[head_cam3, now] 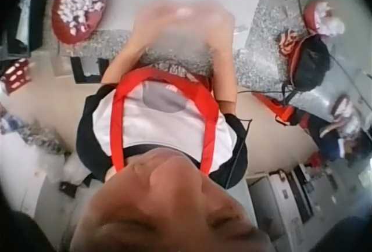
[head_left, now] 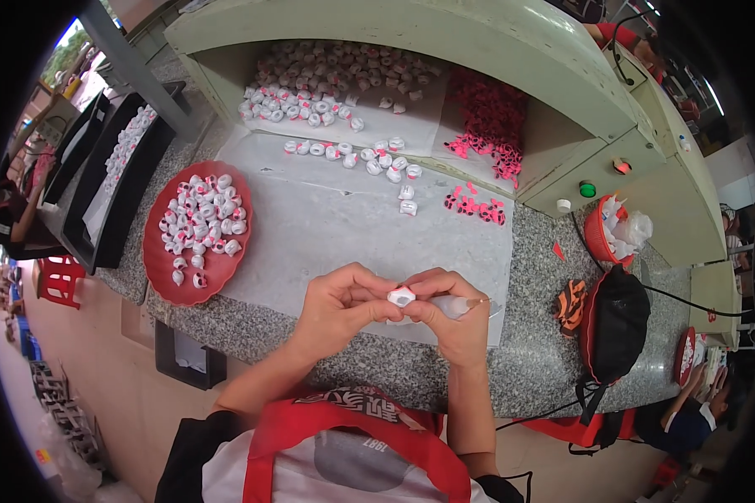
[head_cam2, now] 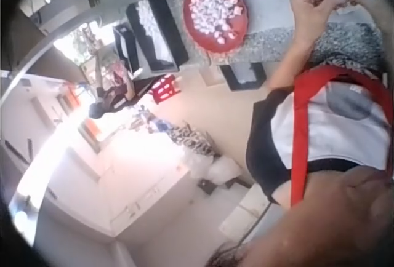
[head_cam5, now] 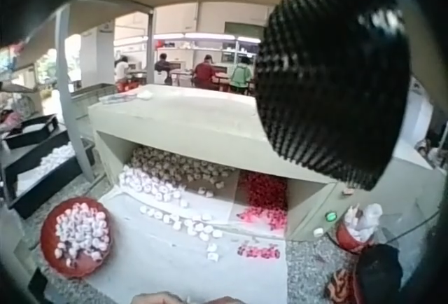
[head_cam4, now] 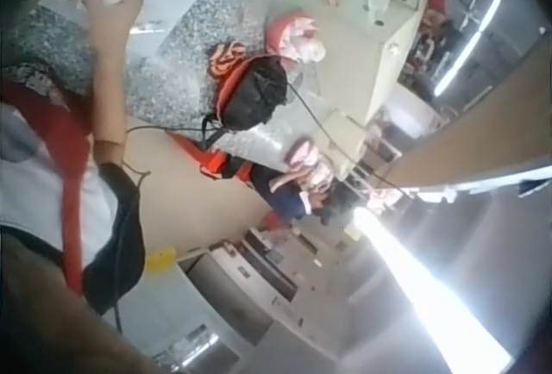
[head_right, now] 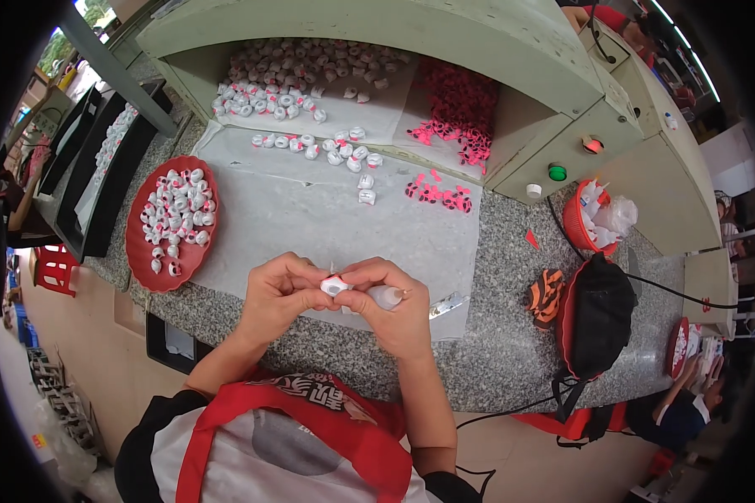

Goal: Applying glue and attaching small pink bows to white toy head components on an assembly line.

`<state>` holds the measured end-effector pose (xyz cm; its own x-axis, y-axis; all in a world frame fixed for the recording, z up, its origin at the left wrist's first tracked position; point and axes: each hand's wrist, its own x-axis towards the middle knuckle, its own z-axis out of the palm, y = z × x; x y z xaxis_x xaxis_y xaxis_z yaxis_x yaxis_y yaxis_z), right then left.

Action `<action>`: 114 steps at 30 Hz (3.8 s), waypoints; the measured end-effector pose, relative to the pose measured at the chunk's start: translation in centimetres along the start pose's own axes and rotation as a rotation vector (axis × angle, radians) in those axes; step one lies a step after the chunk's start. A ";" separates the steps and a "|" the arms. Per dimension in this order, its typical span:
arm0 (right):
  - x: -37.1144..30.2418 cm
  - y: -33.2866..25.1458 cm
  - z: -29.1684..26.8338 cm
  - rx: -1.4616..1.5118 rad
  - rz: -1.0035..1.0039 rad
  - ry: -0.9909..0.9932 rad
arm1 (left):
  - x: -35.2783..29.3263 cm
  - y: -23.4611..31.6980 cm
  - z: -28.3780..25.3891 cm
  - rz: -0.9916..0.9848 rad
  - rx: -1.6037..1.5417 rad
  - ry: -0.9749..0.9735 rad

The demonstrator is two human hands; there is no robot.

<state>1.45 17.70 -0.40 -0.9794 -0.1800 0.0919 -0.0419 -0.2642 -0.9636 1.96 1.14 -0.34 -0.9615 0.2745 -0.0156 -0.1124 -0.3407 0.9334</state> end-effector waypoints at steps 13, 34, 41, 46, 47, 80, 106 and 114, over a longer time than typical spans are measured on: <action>1.5 4.6 5.1 -0.131 0.076 0.105 | -0.6 0.9 -6.0 0.140 0.252 0.403; -1.1 -1.1 1.8 -0.006 0.087 0.377 | 7.8 -0.8 -5.3 -0.204 -0.372 0.139; -2.6 -3.1 2.7 -0.385 -0.305 0.581 | 2.1 1.5 0.8 0.034 0.100 0.160; -4.1 -3.4 2.5 -0.591 -0.401 0.431 | 1.7 1.5 1.1 0.316 0.403 0.104; -4.1 -3.3 2.6 -0.591 -0.401 0.431 | 1.6 1.5 1.1 0.331 0.434 0.109; -3.8 -4.5 2.3 -0.647 -0.379 0.289 | 1.0 1.3 1.0 0.469 0.597 0.170; -3.5 -4.3 2.1 -0.647 -0.483 0.334 | 0.9 1.4 0.8 0.049 0.043 0.095; -3.8 -4.7 1.8 -0.654 -0.439 0.337 | 0.8 1.7 0.9 0.071 0.044 0.103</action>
<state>5.69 17.89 4.20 -0.8500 0.1298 0.5105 -0.4348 0.3743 -0.8191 1.19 1.56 1.55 -0.9875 0.1569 0.0167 -0.0341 -0.3152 0.9484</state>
